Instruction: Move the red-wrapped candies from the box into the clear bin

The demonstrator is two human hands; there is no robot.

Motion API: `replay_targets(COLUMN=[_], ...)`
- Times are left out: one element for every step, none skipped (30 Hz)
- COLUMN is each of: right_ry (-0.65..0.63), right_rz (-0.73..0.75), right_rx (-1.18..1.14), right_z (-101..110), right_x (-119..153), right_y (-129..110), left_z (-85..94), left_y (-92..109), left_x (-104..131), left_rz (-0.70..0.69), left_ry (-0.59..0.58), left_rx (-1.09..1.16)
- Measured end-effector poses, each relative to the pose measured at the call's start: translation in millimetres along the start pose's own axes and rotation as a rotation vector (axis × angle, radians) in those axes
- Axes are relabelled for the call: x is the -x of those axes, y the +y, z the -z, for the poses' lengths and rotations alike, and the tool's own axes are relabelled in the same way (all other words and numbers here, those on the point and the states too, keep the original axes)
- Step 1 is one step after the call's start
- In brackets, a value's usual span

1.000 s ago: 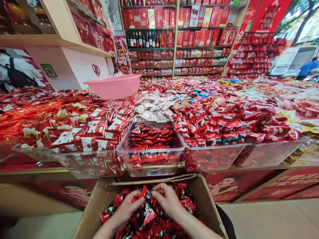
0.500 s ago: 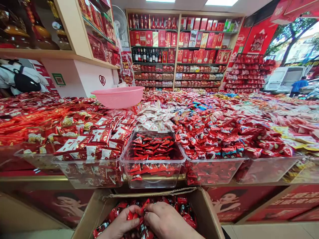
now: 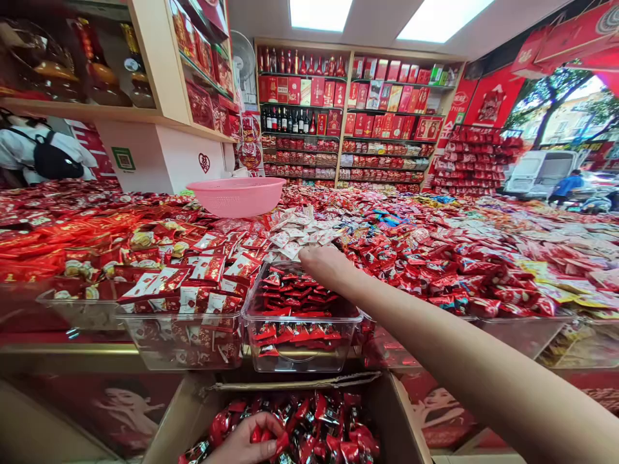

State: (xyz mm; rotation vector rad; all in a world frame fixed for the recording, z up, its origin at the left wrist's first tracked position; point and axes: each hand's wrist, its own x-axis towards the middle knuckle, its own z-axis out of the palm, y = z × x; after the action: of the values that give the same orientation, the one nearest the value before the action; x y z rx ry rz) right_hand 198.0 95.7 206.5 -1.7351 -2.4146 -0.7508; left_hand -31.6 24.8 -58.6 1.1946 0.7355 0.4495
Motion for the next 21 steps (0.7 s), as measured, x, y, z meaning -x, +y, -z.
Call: replay_targets(right_ry=[-0.068, -0.123, -0.162, -0.188, -0.207, -0.226, -0.249, -0.274, -0.296, -0.317, -0.334, -0.35, -0.365, -0.381, -0.394, -0.407, -0.417, -0.426, -0.434, -0.442, -0.45], right_rz=[0.0, -0.003, -0.005, -0.007, -0.01, -0.014, -0.02, -0.025, -0.027, -0.028, -0.029, -0.028, -0.025, -0.021, -0.018, -0.013, -0.01, -0.006, -0.004, -0.004, -0.003], right_rx=[0.008, 0.01, 0.007, 0.003, -0.001, -0.004, -0.007, -0.009, -0.011, -0.013, -0.013, -0.013, -0.014, -0.013, -0.012, -0.011, -0.01, -0.01, -0.011, -0.013, -0.016], right_z=[-7.1, -13.2, -18.4, -22.7, -26.5, -29.8, -33.0, -36.0, -38.6, -40.8, -42.4, -43.1, -43.0, -41.9, -40.1, -37.8, -35.3, -32.9, -30.9, -29.7, -29.2], right_x=[-6.4, -10.4, -12.5, -13.3, -13.3, -12.9, -12.6, -12.5, -12.8, -13.4, -14.3, -15.3, -16.4, -17.6, -18.7, -19.8, -20.8, -21.9, -22.9, -23.9, -24.9], right_y=[1.1, 1.1, 0.5, -0.3, -1.1, -1.6, -1.8, -1.7, -1.4, -0.9, -0.5, -0.2, 0.1, 0.2, 0.2, 0.1, 0.1, 0.0, 0.0, -0.1, -0.2], left_z=[1.4, 2.8, 4.1, 5.2, 5.9, 6.2, 6.0, 5.5, 4.7, 3.8, 2.9, 2.2, 1.7, 1.5, 1.5, 1.8, 2.3, 2.8, 3.4, 4.0, 4.6], left_y=[-0.7, -1.9, -3.3, -5.0, -6.5, -7.8, -8.6, -8.9, -8.7, -8.0, -7.1, -6.1, -5.3, -4.9, -4.9, -5.5, -6.5, -7.9, -9.3, -10.6, -11.7], left_x=[-0.3, -0.9, -1.7, -2.8, -3.9, -5.0, -6.0, -6.8, -7.3, -7.5, -7.4, -7.1, -6.7, -6.2, -5.9, -5.7, -5.8, -6.1, -6.5, -7.0, -7.5], left_rz=[-0.019, -0.032, -0.044, -0.056, -0.065, -0.072, -0.079, -0.085, -0.088, -0.086, -0.081, -0.072, -0.059, -0.047, -0.039, -0.035, -0.037, -0.039, -0.04, -0.039, -0.034], left_ry=[-0.002, -0.007, -0.011, -0.015, -0.02, -0.027, -0.033, -0.037, -0.042, -0.048, -0.052, -0.054, -0.054, -0.053, -0.045, -0.034, -0.03, -0.032, -0.035, -0.036, -0.035], left_rx=[-0.018, -0.035, -0.05, -0.059, -0.059, -0.051, -0.042, -0.034, -0.028, -0.025, -0.025, -0.028, -0.031, -0.04, -0.05, -0.058, -0.063, -0.06, -0.053, -0.05, -0.055])
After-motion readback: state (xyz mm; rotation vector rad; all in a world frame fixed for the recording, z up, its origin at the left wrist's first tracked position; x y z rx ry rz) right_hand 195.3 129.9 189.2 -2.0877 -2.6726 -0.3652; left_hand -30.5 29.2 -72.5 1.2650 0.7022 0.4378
